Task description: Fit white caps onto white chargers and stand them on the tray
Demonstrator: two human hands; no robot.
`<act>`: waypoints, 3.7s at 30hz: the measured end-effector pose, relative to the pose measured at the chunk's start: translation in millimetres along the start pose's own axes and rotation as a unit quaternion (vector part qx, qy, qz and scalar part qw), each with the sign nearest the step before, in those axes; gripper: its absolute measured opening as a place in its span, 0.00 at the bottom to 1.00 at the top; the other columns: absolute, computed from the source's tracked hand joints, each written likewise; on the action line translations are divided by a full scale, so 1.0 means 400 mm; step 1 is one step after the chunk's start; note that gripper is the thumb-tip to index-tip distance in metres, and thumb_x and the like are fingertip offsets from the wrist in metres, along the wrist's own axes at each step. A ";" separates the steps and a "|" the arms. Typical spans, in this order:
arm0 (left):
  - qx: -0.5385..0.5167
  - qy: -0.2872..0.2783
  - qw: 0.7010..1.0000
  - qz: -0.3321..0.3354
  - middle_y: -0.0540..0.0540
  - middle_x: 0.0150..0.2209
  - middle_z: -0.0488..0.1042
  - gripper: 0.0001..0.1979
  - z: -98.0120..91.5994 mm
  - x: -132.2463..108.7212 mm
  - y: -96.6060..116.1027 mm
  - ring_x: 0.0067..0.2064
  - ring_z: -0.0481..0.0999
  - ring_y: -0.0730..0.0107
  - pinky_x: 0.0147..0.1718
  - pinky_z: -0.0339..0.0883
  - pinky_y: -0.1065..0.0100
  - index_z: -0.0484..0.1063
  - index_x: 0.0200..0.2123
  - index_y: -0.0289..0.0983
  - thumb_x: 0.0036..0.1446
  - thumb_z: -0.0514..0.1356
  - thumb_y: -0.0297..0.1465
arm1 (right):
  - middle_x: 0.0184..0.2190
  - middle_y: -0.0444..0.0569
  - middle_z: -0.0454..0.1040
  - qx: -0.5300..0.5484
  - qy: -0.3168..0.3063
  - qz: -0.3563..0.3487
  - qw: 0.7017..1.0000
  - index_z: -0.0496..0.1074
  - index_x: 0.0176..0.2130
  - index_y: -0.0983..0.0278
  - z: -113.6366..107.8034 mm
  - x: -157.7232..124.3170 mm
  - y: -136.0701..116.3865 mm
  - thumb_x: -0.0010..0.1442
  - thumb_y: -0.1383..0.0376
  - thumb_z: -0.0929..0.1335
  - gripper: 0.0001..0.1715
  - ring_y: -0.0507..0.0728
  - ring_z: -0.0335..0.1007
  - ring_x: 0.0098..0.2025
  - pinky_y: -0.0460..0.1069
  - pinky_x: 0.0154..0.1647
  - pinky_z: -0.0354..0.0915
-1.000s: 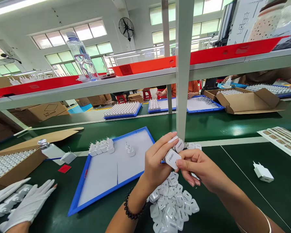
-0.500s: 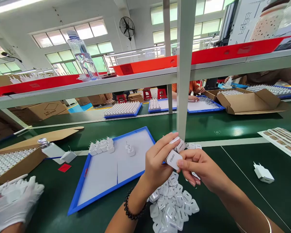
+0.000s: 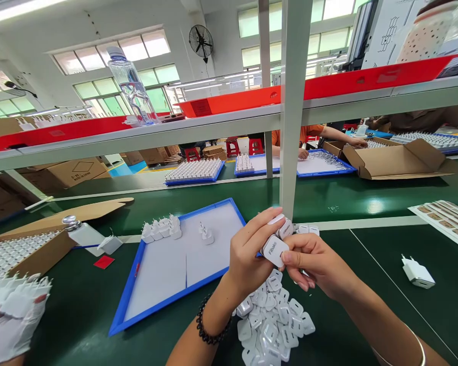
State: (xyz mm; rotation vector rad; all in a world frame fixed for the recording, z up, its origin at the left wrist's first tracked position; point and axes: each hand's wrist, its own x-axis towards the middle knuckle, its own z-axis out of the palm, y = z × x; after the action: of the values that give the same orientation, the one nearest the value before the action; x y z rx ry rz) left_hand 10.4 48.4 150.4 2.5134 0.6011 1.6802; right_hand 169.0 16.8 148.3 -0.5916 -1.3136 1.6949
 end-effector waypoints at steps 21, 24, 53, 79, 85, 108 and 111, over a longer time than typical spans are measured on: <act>0.006 0.008 1.000 -0.001 0.38 0.56 0.74 0.22 0.009 -0.005 0.002 0.55 0.77 0.58 0.51 0.76 0.59 0.71 0.55 0.39 0.57 0.63 0.24 | 0.11 0.40 0.65 -0.020 0.029 -0.015 0.999 0.69 0.23 0.66 0.011 -0.009 -0.006 0.59 0.56 0.71 0.20 0.45 0.50 0.13 0.43 0.16 0.47; 0.008 0.019 1.000 -0.005 0.38 0.56 0.74 0.22 0.012 -0.006 0.004 0.54 0.77 0.58 0.51 0.76 0.60 0.71 0.55 0.39 0.56 0.63 0.23 | 0.11 0.40 0.65 -0.005 0.032 -0.018 0.999 0.68 0.21 0.66 0.014 -0.009 -0.006 0.58 0.57 0.72 0.21 0.45 0.50 0.13 0.43 0.16 0.47; 0.043 0.051 0.998 0.017 0.38 0.55 0.75 0.20 0.036 -0.017 -0.001 0.55 0.77 0.59 0.52 0.76 0.60 0.71 0.54 0.36 0.58 0.61 0.23 | 0.07 0.41 0.66 0.036 0.152 -0.044 0.987 0.72 0.19 0.66 0.045 -0.008 0.014 0.56 0.59 0.71 0.19 0.44 0.50 0.09 0.41 0.11 0.44; 0.015 0.043 0.999 -0.028 0.37 0.55 0.75 0.23 0.047 -0.020 0.006 0.55 0.76 0.61 0.53 0.74 0.61 0.72 0.53 0.35 0.55 0.57 0.17 | 0.07 0.37 0.57 -0.140 0.221 -0.081 0.962 0.61 0.16 0.62 0.056 -0.002 0.017 0.58 0.57 0.70 0.25 0.46 0.48 0.11 0.45 0.15 0.47; -0.084 0.046 0.989 -0.112 0.41 0.52 0.76 0.18 0.048 -0.011 0.011 0.53 0.77 0.63 0.50 0.76 0.62 0.74 0.50 0.39 0.56 0.63 0.22 | 0.18 0.37 0.53 -0.290 0.356 -0.268 0.847 0.61 0.22 0.61 0.054 0.004 0.046 0.53 0.66 0.73 0.18 0.49 0.50 0.22 0.47 0.23 0.53; -0.145 0.049 0.983 -0.103 0.42 0.52 0.76 0.19 0.060 -0.014 0.040 0.54 0.76 0.61 0.51 0.75 0.59 0.74 0.50 0.41 0.57 0.62 0.20 | 0.62 0.52 0.63 -0.044 0.261 -0.185 0.946 0.58 0.58 0.53 0.083 0.019 0.068 0.53 0.63 0.75 0.38 0.62 0.68 0.58 0.57 0.57 0.68; -0.153 0.049 0.979 -0.126 0.42 0.52 0.77 0.18 0.061 -0.015 0.039 0.53 0.77 0.60 0.50 0.75 0.59 0.75 0.49 0.42 0.56 0.65 0.23 | 0.61 0.53 0.62 -0.075 0.271 -0.208 0.937 0.56 0.57 0.53 0.080 0.024 0.082 0.52 0.65 0.76 0.40 0.62 0.66 0.59 0.57 0.57 0.68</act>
State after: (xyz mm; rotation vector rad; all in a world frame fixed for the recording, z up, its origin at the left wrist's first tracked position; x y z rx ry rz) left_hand 34.7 35.9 139.5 2.0603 0.5865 1.6630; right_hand 127.5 7.0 129.5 -0.7438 -1.0697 0.9941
